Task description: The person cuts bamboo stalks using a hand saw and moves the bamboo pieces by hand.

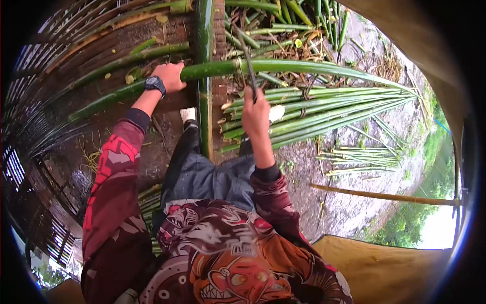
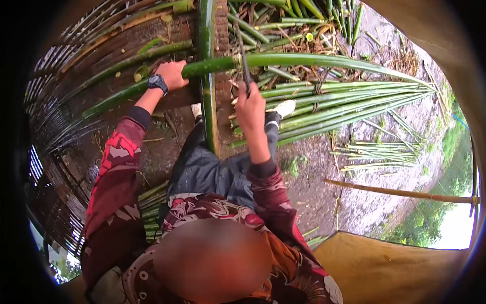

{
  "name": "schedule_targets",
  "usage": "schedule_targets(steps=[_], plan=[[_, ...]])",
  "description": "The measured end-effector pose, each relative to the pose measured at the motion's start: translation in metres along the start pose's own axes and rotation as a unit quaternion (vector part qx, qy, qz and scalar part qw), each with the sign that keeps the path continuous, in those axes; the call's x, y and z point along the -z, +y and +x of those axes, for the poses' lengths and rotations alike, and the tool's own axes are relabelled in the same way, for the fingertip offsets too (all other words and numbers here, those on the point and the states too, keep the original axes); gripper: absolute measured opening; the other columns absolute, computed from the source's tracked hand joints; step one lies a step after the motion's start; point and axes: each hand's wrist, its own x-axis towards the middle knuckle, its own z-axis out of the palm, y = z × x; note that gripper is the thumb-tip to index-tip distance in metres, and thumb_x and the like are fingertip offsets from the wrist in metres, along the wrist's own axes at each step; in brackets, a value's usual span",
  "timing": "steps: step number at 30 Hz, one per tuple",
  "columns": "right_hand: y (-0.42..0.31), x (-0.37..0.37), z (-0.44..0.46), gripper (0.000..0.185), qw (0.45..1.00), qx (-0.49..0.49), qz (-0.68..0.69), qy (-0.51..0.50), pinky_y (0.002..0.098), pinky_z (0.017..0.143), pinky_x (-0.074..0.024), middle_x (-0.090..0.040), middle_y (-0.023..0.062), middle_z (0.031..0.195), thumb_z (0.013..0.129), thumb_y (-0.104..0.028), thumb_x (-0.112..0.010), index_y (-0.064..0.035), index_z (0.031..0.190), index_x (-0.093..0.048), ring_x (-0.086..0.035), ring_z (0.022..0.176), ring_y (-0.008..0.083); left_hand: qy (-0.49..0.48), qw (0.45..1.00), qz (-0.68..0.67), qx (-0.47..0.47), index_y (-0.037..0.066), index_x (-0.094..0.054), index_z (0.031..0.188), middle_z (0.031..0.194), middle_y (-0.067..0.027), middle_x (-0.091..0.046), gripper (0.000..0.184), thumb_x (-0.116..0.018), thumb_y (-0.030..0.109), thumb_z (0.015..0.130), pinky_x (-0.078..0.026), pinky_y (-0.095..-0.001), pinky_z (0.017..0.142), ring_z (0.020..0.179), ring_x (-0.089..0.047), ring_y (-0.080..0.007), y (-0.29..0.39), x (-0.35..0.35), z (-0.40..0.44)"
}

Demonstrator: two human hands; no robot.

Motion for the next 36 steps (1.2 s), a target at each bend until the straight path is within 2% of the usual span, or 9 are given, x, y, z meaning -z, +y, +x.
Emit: schedule_targets(steps=[6, 7, 9, 12, 14, 17, 29, 32, 36], plan=[[-0.029, 0.01, 0.011, 0.04, 0.999, 0.015, -0.027, -0.022, 0.0536, 0.073, -0.0468, -0.063, 0.0311, 0.085, 0.107, -0.034, -0.05, 0.0038, 0.1, -0.061, -0.061, 0.082, 0.0512, -0.005, 1.0, 0.007, 0.009, 0.008, -0.066, 0.113, 0.102, -0.021, -0.075, 0.05, -0.077, 0.043, 0.078, -0.059, -0.0518, 0.083, 0.095, -0.072, -0.0403, 0.0, -0.002, 0.0], [0.005, 0.004, -0.008, 0.037, 0.988, 0.144, -0.063, 0.017, 0.0522, 0.068, -0.0467, -0.062, 0.029, 0.08, 0.108, -0.033, -0.051, 0.0025, 0.103, -0.062, -0.062, 0.077, 0.0487, -0.001, 1.0, -0.002, 0.005, 0.009, -0.066, 0.115, 0.102, -0.0219, -0.075, 0.052, -0.077, 0.043, 0.078, -0.059, -0.0516, 0.085, 0.096, -0.072, -0.0403, -0.001, -0.005, 0.003], [-0.009, 0.036, -0.065, 0.032, 0.996, -0.08, -0.016, -0.034, 0.0492, 0.061, -0.0462, -0.061, 0.0251, 0.074, 0.107, -0.03, -0.054, 0.0006, 0.106, -0.063, -0.063, 0.069, 0.0445, 0.006, 1.0, -0.007, 0.011, 0.009, -0.066, 0.118, 0.103, -0.0228, -0.075, 0.053, -0.077, 0.043, 0.078, -0.059, -0.0514, 0.086, 0.097, -0.072, -0.0402, -0.011, -0.005, 0.001], [-0.012, 0.061, -0.104, 0.029, 0.991, -0.128, 0.017, -0.043, 0.0469, 0.056, -0.045, -0.058, 0.0222, 0.068, 0.106, -0.028, -0.056, -0.0006, 0.109, -0.064, -0.062, 0.062, 0.0412, 0.001, 1.0, -0.005, 0.016, 0.01, -0.066, 0.121, 0.103, -0.024, -0.075, 0.056, -0.077, 0.043, 0.077, -0.059, -0.0509, 0.089, 0.1, -0.072, -0.0401, -0.001, -0.006, 0.0], [-0.003, 0.037, -0.08, 0.03, 0.997, -0.073, -0.011, 0.004, 0.0403, 0.059, -0.0441, -0.055, 0.0127, 0.067, 0.107, -0.028, -0.057, 0.0012, 0.11, -0.066, -0.05, 0.063, 0.0197, -0.017, 1.0, 0.007, 0.005, 0.01, -0.066, 0.122, 0.102, -0.0243, -0.075, 0.058, -0.077, 0.044, 0.077, -0.059, -0.0511, 0.09, 0.099, -0.072, -0.0412, -0.004, -0.003, 0.005], [0.027, -0.021, -0.004, 0.039, 0.998, 0.05, -0.01, 0.023, 0.0459, 0.063, -0.044, -0.056, 0.0273, 0.074, 0.108, -0.033, -0.052, 0.0042, 0.104, -0.063, -0.051, 0.065, 0.0426, -0.012, 1.0, 0.003, 0.01, 0.008, -0.066, 0.118, 0.101, -0.0241, -0.075, 0.055, -0.076, 0.045, 0.077, -0.059, -0.0521, 0.089, 0.096, -0.072, -0.042, 0.002, -0.013, -0.006], [0.026, -0.012, -0.016, 0.039, 1.0, 0.005, -0.009, 0.003, 0.0536, 0.057, -0.0435, -0.06, 0.0302, 0.069, 0.108, -0.034, -0.053, 0.0023, 0.094, -0.059, -0.059, 0.068, 0.0533, 0.009, 1.0, -0.007, -0.007, 0.007, -0.066, 0.115, 0.102, -0.0229, -0.075, 0.054, -0.076, 0.041, 0.075, -0.059, -0.0513, 0.087, 0.097, -0.071, -0.0419, -0.004, -0.007, 0.001], [0.018, 0.01, -0.044, 0.034, 0.999, -0.025, -0.011, 0.018, 0.0393, 0.057, -0.04, -0.052, 0.0149, 0.065, 0.109, -0.03, -0.053, 0.0012, 0.1, -0.064, -0.048, 0.058, 0.0236, -0.004, 0.999, -0.019, -0.025, 0.008, -0.067, 0.117, 0.102, -0.0219, -0.075, 0.055, -0.075, 0.042, 0.075, -0.059, -0.0511, 0.086, 0.097, -0.072, -0.0415, -0.011, -0.01, 0.008], [0.038, 0.05, -0.122, 0.027, 0.997, -0.039, 0.057, 0.029, 0.0333, 0.052, -0.0377, -0.052, 0.0029, 0.063, 0.106, -0.026, -0.059, -0.001, 0.097, -0.064, -0.047, 0.058, 0.0105, 0.055, 0.998, -0.008, -0.032, 0.01, -0.066, 0.121, 0.102, -0.0207, -0.076, 0.056, -0.076, 0.043, 0.076, -0.06, -0.0508, 0.084, 0.095, -0.073, -0.0407, -0.013, -0.018, 0.002]])
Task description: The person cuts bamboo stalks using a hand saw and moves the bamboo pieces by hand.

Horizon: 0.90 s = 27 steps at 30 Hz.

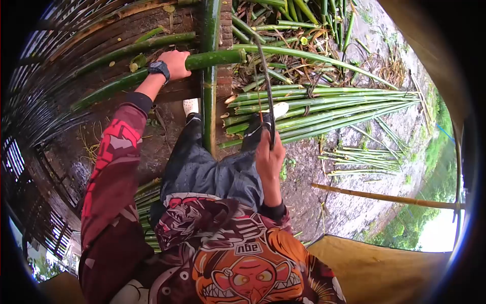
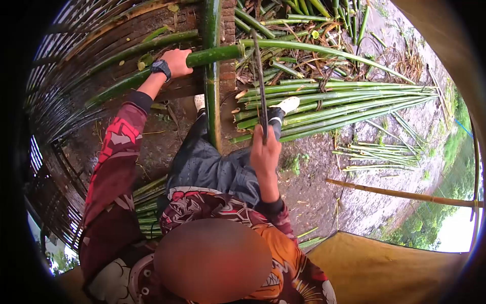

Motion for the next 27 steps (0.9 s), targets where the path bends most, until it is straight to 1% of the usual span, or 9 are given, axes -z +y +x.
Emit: schedule_targets(steps=[2, 10, 12, 14, 16, 19, 21, 23, 27], plan=[[-0.007, 0.009, -0.014, 0.02, 0.996, 0.073, -0.045, -0.004, 0.043, 0.05, -0.0401, -0.052, 0.0171, 0.058, 0.102, -0.019, -0.064, -0.0017, 0.093, -0.061, -0.052, 0.05, 0.0367, -0.031, 0.999, 0.01, 0.039, 0.01, -0.064, 0.12, 0.102, -0.0198, -0.076, 0.055, -0.076, 0.043, 0.078, -0.06, -0.0502, 0.083, 0.097, -0.073, -0.0386, 0.013, 0.011, -0.007], [-0.053, -0.072, 0.144, 0.032, 0.798, 0.549, -0.237, -0.078, 0.0419, 0.055, -0.0497, -0.06, 0.0073, 0.072, 0.09, -0.036, -0.079, -0.0099, 0.088, -0.059, -0.062, 0.063, 0.0302, 0.256, 0.965, -0.04, -0.04, 0.011, -0.065, 0.111, 0.11, -0.0111, -0.067, 0.047, -0.076, 0.025, 0.067, -0.053, -0.0493, 0.082, 0.105, -0.064, -0.0332, 0.032, -0.025, -0.048], [-0.063, -0.108, 0.186, 0.029, 0.739, 0.62, -0.243, -0.106, 0.0395, 0.066, -0.0543, -0.065, 0.0044, 0.08, 0.088, -0.038, -0.079, -0.0127, 0.098, -0.067, -0.067, 0.072, 0.0266, 0.076, 0.995, -0.069, 0.016, 0.012, -0.067, 0.116, 0.112, -0.0127, -0.069, 0.049, -0.072, 0.016, 0.068, -0.05, -0.0519, 0.091, 0.106, -0.063, -0.0366, 0.048, 0.016, -0.066], [-0.065, -0.146, 0.219, 0.033, 0.673, 0.677, -0.287, -0.078, 0.0395, 0.07, -0.0547, -0.067, 0.0061, 0.085, 0.091, -0.042, -0.077, -0.0125, 0.104, -0.07, -0.067, 0.08, 0.027, 0.247, 0.96, -0.133, -0.012, 0.013, -0.067, 0.119, 0.115, -0.0098, -0.07, 0.05, -0.072, 0.011, 0.069, -0.048, -0.0511, 0.094, 0.111, -0.063, -0.0351, 0.048, -0.011, -0.085], [-0.062, -0.177, 0.239, 0.041, 0.645, 0.633, -0.412, -0.12, 0.0443, 0.083, -0.0524, -0.066, 0.0096, 0.095, 0.094, -0.046, -0.072, -0.0122, 0.117, -0.07, -0.065, 0.093, 0.0295, 0.411, 0.909, -0.075, -0.003, 0.016, -0.069, 0.1, 0.093, -0.0085, -0.072, 0.037, -0.077, 0.02, 0.064, -0.053, -0.0518, 0.081, 0.094, -0.07, -0.0335, 0.055, -0.022, -0.1], [-0.007, -0.219, 0.272, 0.044, 0.559, 0.679, -0.472, -0.059, 0.0484, 0.103, -0.0489, -0.065, 0.0176, 0.126, 0.1, -0.042, -0.064, -0.0137, 0.133, -0.067, -0.06, 0.118, 0.0375, 0.357, 0.929, -0.065, 0.072, 0.016, -0.069, 0.086, 0.095, -0.0062, -0.07, 0.007, -0.066, 0.02, 0.08, -0.051, -0.0469, 0.088, 0.099, -0.067, -0.0301, 0.064, -0.033, -0.106], [-0.048, -0.21, 0.206, 0.046, 0.645, 0.566, -0.5, -0.117, 0.0546, 0.114, -0.0403, -0.051, 0.0192, 0.151, 0.105, -0.037, -0.056, -0.0187, 0.147, -0.057, -0.045, 0.141, 0.0405, 0.538, 0.834, -0.027, 0.118, 0.018, -0.065, 0.08, 0.084, -0.0027, -0.062, 0.006, -0.064, 0.023, 0.079, -0.048, -0.0447, 0.09, 0.091, -0.062, -0.0261, 0.068, -0.053, -0.106], [-0.023, -0.205, 0.189, 0.053, 0.719, 0.524, -0.445, -0.1, 0.0558, 0.115, -0.0396, -0.049, 0.0191, 0.154, 0.107, -0.047, -0.053, -0.0241, 0.154, -0.051, -0.041, 0.145, 0.042, 0.496, 0.851, 0.005, 0.173, 0.017, -0.064, 0.079, 0.088, -0.0035, -0.061, 0.008, -0.063, 0.024, 0.078, -0.048, -0.0464, 0.093, 0.102, -0.06, -0.0275, 0.065, -0.07, -0.111], [0.023, -0.166, 0.162, 0.069, 0.668, 0.54, -0.481, -0.177, 0.0549, 0.113, -0.0417, -0.051, 0.0196, 0.152, 0.102, -0.05, -0.059, -0.0174, 0.16, -0.04, -0.051, 0.137, 0.0373, 0.468, 0.842, -0.062, 0.261, 0.012, -0.068, 0.108, 0.123, -0.01, -0.063, 0.024, -0.068, 0.021, 0.086, -0.035, -0.0563, 0.12, 0.134, -0.051, -0.0333, 0.058, -0.091, -0.118]])
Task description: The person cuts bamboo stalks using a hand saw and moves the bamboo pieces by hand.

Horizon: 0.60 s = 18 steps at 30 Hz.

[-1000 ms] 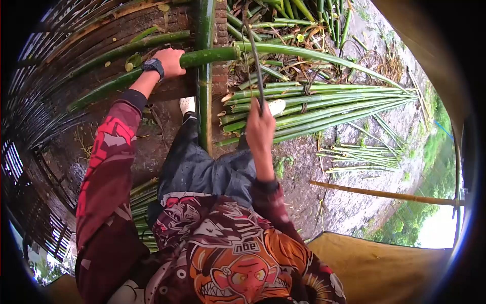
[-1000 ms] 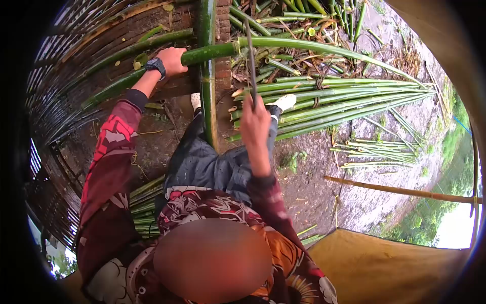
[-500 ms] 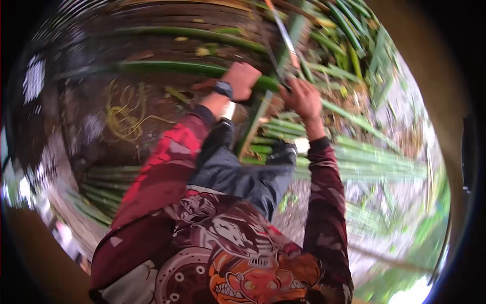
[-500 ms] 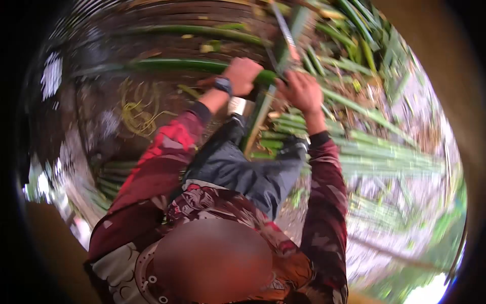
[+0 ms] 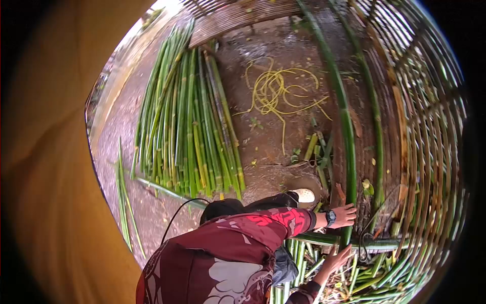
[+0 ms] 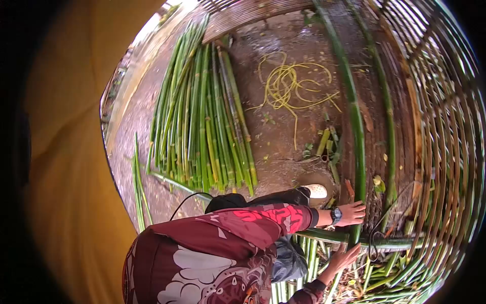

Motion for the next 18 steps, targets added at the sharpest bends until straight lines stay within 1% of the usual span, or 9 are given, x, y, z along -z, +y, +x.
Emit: schedule_targets(steps=[1, 5, 7, 8, 11, 12, 13, 17, 18], plan=[[-0.002, 0.004, -0.013, 0.072, 0.998, 0.047, -0.007, 0.049, 0.0548, 0.112, -0.0424, -0.052, 0.0198, 0.15, 0.101, -0.047, -0.062, -0.0154, 0.161, -0.037, -0.054, 0.135, 0.0368, -0.017, 1.0, 0.0, 0.024, 0.011, -0.068, 0.113, 0.128, -0.0117, -0.062, 0.028, -0.068, 0.019, 0.086, -0.033, -0.0568, 0.121, 0.137, -0.049, -0.0342, -0.001, 0.011, 0.0], [0.036, -0.001, -0.003, 0.082, 0.986, -0.087, -0.045, -0.133, 0.0539, 0.102, -0.0505, -0.057, 0.0207, 0.143, 0.089, -0.033, -0.079, -0.0067, 0.156, -0.04, -0.056, 0.131, 0.0374, -0.01, 0.987, -0.011, 0.158, 0.005, -0.065, 0.121, 0.132, -0.0194, -0.058, 0.044, -0.074, 0.009, 0.079, -0.034, -0.0562, 0.12, 0.138, -0.046, -0.039, -0.028, 0.04, -0.01], [0.054, -0.011, -0.001, 0.08, 0.982, -0.066, -0.058, -0.164, 0.0543, 0.095, -0.0539, -0.061, 0.022, 0.137, 0.088, -0.028, -0.079, -0.003, 0.154, -0.041, -0.059, 0.126, 0.0393, 0.046, 0.945, -0.131, 0.297, 0.003, -0.062, 0.126, 0.13, -0.0207, -0.055, 0.048, -0.072, 0.006, 0.08, -0.039, -0.0538, 0.114, 0.134, -0.047, -0.0387, -0.042, 0.066, -0.009], [0.051, -0.007, -0.006, 0.076, 0.991, -0.023, -0.043, -0.126, 0.0544, 0.092, -0.0553, -0.063, 0.0242, 0.131, 0.086, -0.022, -0.08, 0.0019, 0.148, -0.044, -0.063, 0.119, 0.0415, 0.044, 0.889, -0.202, 0.408, 0.0, -0.057, 0.13, 0.129, -0.0213, -0.053, 0.053, -0.072, 0.006, 0.08, -0.041, -0.0511, 0.111, 0.132, -0.047, -0.0394, -0.048, 0.088, -0.011], [0.036, 0.006, -0.042, 0.06, 0.985, -0.025, 0.096, -0.14, 0.0556, 0.087, -0.0548, -0.066, 0.027, 0.114, 0.081, -0.014, -0.08, 0.0067, 0.13, -0.053, -0.066, 0.102, 0.0434, 0.209, 0.788, -0.223, 0.535, -0.006, -0.041, 0.147, 0.13, -0.0267, -0.055, 0.083, -0.08, 0.031, 0.083, -0.042, -0.0506, 0.11, 0.127, -0.052, -0.0394, -0.09, 0.09, -0.021], [0.028, 0.022, -0.053, 0.08, 0.963, -0.083, 0.12, -0.228, 0.0554, 0.103, -0.0483, -0.057, 0.0353, 0.138, 0.084, -0.021, -0.08, 0.0106, 0.147, -0.044, -0.057, 0.125, 0.0474, 0.219, 0.704, -0.338, 0.585, -0.006, -0.038, 0.149, 0.135, -0.0275, -0.054, 0.09, -0.082, 0.039, 0.084, -0.043, -0.0511, 0.109, 0.127, -0.054, -0.0391, -0.107, 0.102, -0.021], [0.019, 0.027, -0.069, 0.075, 0.971, -0.041, 0.104, -0.211, 0.0544, 0.097, -0.0509, -0.06, 0.0342, 0.13, 0.083, -0.02, -0.08, 0.0112, 0.142, -0.047, -0.06, 0.118, 0.0484, 0.223, 0.603, -0.447, 0.622, -0.006, -0.034, 0.151, 0.139, -0.0283, -0.053, 0.097, -0.083, 0.046, 0.084, -0.044, -0.0516, 0.108, 0.128, -0.055, -0.0388, -0.126, 0.11, -0.021], [-0.003, 0.04, -0.126, 0.071, 0.976, 0.025, 0.137, -0.168, 0.0543, 0.086, -0.052, -0.063, 0.031, 0.122, 0.082, -0.021, -0.082, 0.0095, 0.138, -0.05, -0.064, 0.101, 0.0465, 0.285, 0.495, -0.649, 0.502, -0.004, -0.051, 0.134, 0.111, -0.0222, -0.072, 0.078, -0.088, 0.04, 0.081, -0.058, -0.044, 0.074, 0.087, -0.072, -0.0293, -0.197, 0.071, -0.028], [-0.006, 0.04, -0.13, 0.072, 0.972, 0.002, 0.135, -0.193, 0.0548, 0.084, -0.0519, -0.063, 0.0301, 0.12, 0.083, -0.023, -0.082, 0.0081, 0.139, -0.049, -0.065, 0.101, 0.0464, 0.299, 0.48, -0.612, 0.553, -0.005, -0.057, 0.122, 0.096, -0.017, -0.074, 0.061, -0.088, 0.028, 0.08, -0.057, -0.0396, 0.061, 0.07, -0.07, -0.0242, -0.189, 0.091, -0.023]])
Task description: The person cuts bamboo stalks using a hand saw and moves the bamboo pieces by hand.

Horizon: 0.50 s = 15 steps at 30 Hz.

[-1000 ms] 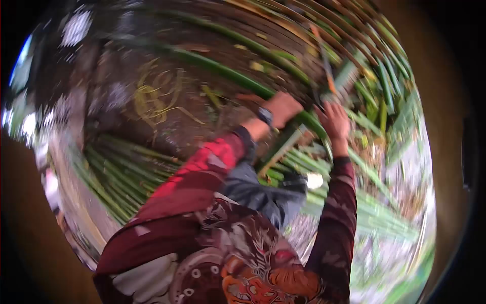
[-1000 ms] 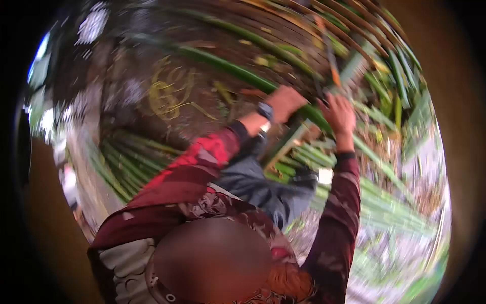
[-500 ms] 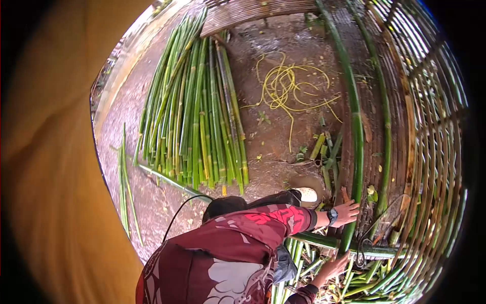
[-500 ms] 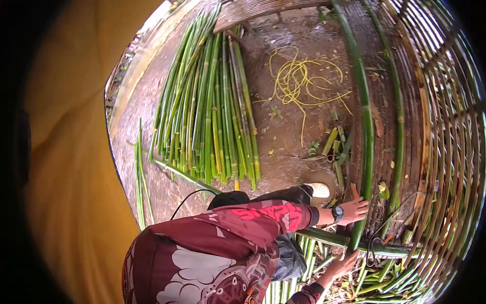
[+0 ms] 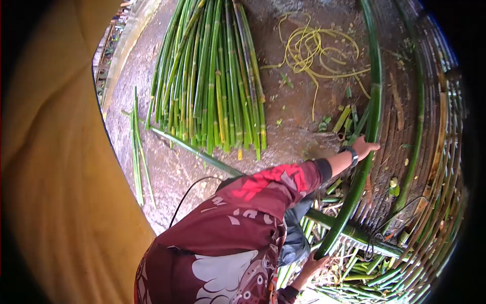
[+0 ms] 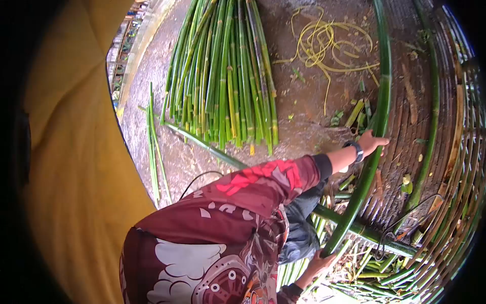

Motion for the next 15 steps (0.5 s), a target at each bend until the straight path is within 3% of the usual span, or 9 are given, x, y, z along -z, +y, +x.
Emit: schedule_targets(steps=[3, 5, 6, 8, 10, 11, 12, 13, 15], plan=[[0.009, -0.003, -0.011, 0.072, 0.999, 0.011, -0.038, -0.015, 0.0559, 0.081, -0.0527, -0.066, 0.0285, 0.117, 0.086, -0.026, -0.081, 0.0048, 0.143, -0.049, -0.066, 0.099, 0.0469, 0.015, 0.997, 0.012, 0.071, -0.006, -0.061, 0.116, 0.099, -0.0179, -0.074, 0.052, -0.084, 0.018, 0.076, -0.058, -0.0405, 0.065, 0.074, -0.071, -0.0248, 0.005, 0.004, -0.026], [0.033, -0.007, -0.025, 0.076, 0.996, -0.028, -0.068, -0.047, 0.0555, 0.084, -0.0535, -0.065, 0.0298, 0.123, 0.087, -0.031, -0.08, 0.0032, 0.147, -0.047, -0.066, 0.102, 0.0477, 0.099, 0.99, 0.067, 0.072, -0.006, -0.063, 0.11, 0.084, -0.0169, -0.072, 0.05, -0.082, 0.015, 0.07, -0.057, -0.0415, 0.062, 0.066, -0.069, -0.0258, -0.014, 0.003, -0.05], [0.03, 0.007, -0.035, 0.074, 0.994, -0.04, -0.069, -0.07, 0.0552, 0.084, -0.0545, -0.067, 0.0273, 0.12, 0.087, -0.036, -0.079, 0.0025, 0.143, -0.05, -0.067, 0.102, 0.0461, 0.042, 0.994, 0.003, 0.102, -0.005, -0.064, 0.107, 0.079, -0.0159, -0.071, 0.046, -0.081, 0.013, 0.069, -0.056, -0.0424, 0.06, 0.064, -0.068, -0.0268, -0.043, 0.011, -0.052], [0.04, 0.017, -0.06, 0.065, 0.989, -0.052, -0.133, -0.042, 0.0552, 0.078, -0.0525, -0.065, 0.0236, 0.111, 0.087, -0.035, -0.078, 0.0014, 0.135, -0.052, -0.067, 0.098, 0.0436, 0.052, 0.984, 0.057, 0.161, -0.001, -0.066, 0.102, 0.078, -0.0154, -0.071, 0.035, -0.077, 0.008, 0.07, -0.055, -0.0417, 0.062, 0.065, -0.068, -0.0261, -0.044, 0.018, -0.099], [0.074, 0.025, -0.085, 0.064, 0.982, -0.084, -0.158, -0.054, 0.0555, 0.076, -0.0503, -0.064, 0.0222, 0.109, 0.088, -0.033, -0.077, 0.0015, 0.134, -0.05, -0.067, 0.095, 0.0434, 0.031, 0.973, 0.122, 0.195, -0.004, -0.069, 0.102, 0.098, -0.0169, -0.074, 0.038, -0.079, 0.013, 0.069, -0.053, -0.0396, 0.083, 0.094, -0.069, -0.0261, -0.027, 0.026, -0.148], [0.097, 0.026, -0.096, 0.064, 0.982, -0.085, -0.159, -0.052, 0.0557, 0.075, -0.0489, -0.063, 0.0217, 0.108, 0.089, -0.032, -0.077, 0.0017, 0.136, -0.049, -0.066, 0.094, 0.0437, 0.019, 0.98, 0.072, 0.185, 0.001, -0.069, 0.103, 0.1, -0.0155, -0.073, 0.037, -0.078, 0.013, 0.069, -0.052, -0.0399, 0.081, 0.092, -0.067, -0.0256, -0.043, 0.031, -0.162], [0.122, 0.028, -0.105, 0.059, 0.98, -0.087, -0.173, -0.047, 0.0567, 0.075, -0.0469, -0.062, 0.0205, 0.105, 0.089, -0.03, -0.077, 0.0016, 0.132, -0.049, -0.065, 0.092, 0.0436, 0.05, 0.967, 0.047, 0.245, 0.005, -0.068, 0.102, 0.093, -0.0121, -0.071, 0.035, -0.077, 0.012, 0.069, -0.05, -0.0406, 0.077, 0.085, -0.065, -0.0244, -0.101, 0.041, -0.159], [0.123, 0.037, -0.108, 0.056, 0.978, -0.103, -0.177, -0.046, 0.0573, 0.075, -0.0446, -0.061, 0.02, 0.104, 0.086, -0.025, -0.08, 0.0018, 0.125, -0.05, -0.063, 0.094, 0.0432, 0.037, 0.962, 0.071, 0.262, 0.005, -0.067, 0.101, 0.088, -0.0096, -0.068, 0.033, -0.077, 0.012, 0.07, -0.049, -0.0412, 0.075, 0.08, -0.062, -0.0232, -0.062, 0.041, -0.186], [0.113, 0.06, -0.107, 0.051, 0.961, -0.133, -0.237, -0.057, 0.0555, 0.08, -0.0502, -0.062, 0.023, 0.105, 0.091, -0.025, -0.075, 0.0003, 0.128, -0.05, -0.064, 0.095, 0.0426, 0.06, 0.954, 0.069, 0.286, 0.005, -0.067, 0.098, 0.082, -0.0077, -0.064, 0.03, -0.077, 0.013, 0.07, -0.047, -0.04, 0.07, 0.077, -0.059, -0.0216, -0.079, 0.049, -0.205]])
